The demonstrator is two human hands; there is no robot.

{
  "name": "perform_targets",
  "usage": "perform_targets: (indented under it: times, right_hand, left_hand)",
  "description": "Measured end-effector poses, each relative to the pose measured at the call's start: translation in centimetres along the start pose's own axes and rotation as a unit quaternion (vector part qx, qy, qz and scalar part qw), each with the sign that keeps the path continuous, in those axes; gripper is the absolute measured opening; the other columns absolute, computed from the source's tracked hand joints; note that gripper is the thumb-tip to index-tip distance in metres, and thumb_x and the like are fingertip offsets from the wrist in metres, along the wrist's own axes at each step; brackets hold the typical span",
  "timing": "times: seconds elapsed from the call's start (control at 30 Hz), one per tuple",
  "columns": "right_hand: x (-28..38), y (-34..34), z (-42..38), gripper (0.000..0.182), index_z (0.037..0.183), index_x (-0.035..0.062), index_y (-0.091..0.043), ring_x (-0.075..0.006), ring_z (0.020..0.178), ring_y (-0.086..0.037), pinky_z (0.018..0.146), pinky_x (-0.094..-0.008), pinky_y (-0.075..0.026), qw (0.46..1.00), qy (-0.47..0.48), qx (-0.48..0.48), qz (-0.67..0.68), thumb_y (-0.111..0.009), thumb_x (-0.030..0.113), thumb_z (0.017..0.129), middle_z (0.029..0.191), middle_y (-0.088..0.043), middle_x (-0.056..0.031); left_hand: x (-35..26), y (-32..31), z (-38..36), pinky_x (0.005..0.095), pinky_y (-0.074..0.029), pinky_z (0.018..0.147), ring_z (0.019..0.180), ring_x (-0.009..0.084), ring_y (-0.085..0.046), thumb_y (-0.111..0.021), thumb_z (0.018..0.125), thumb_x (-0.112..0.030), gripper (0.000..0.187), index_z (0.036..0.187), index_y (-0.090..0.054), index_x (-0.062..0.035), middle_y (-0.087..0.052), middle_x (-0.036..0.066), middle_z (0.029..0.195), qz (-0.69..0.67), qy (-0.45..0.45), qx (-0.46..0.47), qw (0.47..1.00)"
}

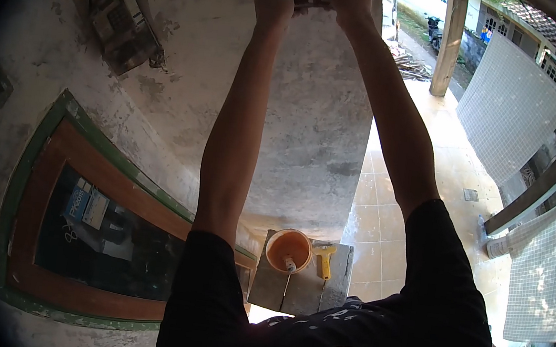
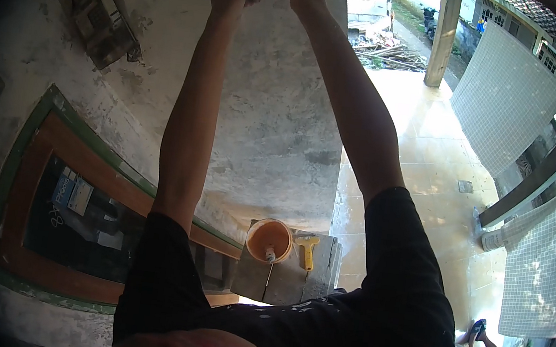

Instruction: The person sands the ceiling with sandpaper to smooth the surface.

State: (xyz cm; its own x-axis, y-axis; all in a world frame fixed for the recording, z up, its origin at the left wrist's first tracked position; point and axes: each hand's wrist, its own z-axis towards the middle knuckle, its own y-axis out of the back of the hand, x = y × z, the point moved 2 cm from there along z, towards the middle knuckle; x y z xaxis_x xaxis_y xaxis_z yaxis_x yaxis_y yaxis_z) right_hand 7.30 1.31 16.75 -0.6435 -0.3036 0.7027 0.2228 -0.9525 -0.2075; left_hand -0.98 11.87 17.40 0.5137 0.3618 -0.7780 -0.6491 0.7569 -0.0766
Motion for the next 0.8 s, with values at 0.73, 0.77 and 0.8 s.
perform_targets:
  times: [0.73, 0.77, 0.8]
  right_hand:
    - [1.9, -2.3, 1.1, 0.024, 0.081, -0.0040, -0.059, -0.0170, 0.050, -0.054, 0.043, -0.0330, -0.043, 0.999, -0.009, 0.005, 0.046, -0.057, 0.019, 0.086, 0.059, -0.053, -0.0064]
    - [1.8, -2.6, 0.5, 0.021, 0.085, -0.0031, -0.060, -0.0173, 0.051, -0.055, 0.044, -0.0335, -0.043, 0.996, -0.015, -0.025, 0.081, -0.058, 0.018, 0.086, 0.059, -0.054, -0.0066]
    - [1.1, -2.3, -0.7, 0.021, 0.085, -0.0031, -0.060, -0.0173, 0.051, -0.055, 0.044, -0.0335, -0.043, 0.997, -0.022, -0.017, 0.076, -0.058, 0.018, 0.086, 0.059, -0.054, -0.0066]
  left_hand:
    - [-0.6, 1.0, 2.3, 0.0303, -0.039, 0.035, 0.039, 0.0160, -0.049, -0.054, 0.090, -0.026, 0.034, 0.067, -0.057, -0.0018, -0.052, 0.006, 0.051, -0.028, 0.022, -0.066, 0.997]
    - [-0.2, 1.5, 2.1, 0.0307, -0.042, 0.036, 0.040, 0.0166, -0.052, -0.056, 0.089, -0.028, 0.034, 0.068, -0.059, -0.0009, -0.053, 0.006, 0.052, -0.024, -0.012, -0.040, 0.999]
    - [0.9, 2.1, 1.7, 0.0311, -0.045, 0.037, 0.040, 0.0173, -0.054, -0.058, 0.089, -0.030, 0.035, 0.070, -0.061, 0.0001, -0.055, 0.007, 0.053, -0.020, -0.044, -0.014, 0.999]
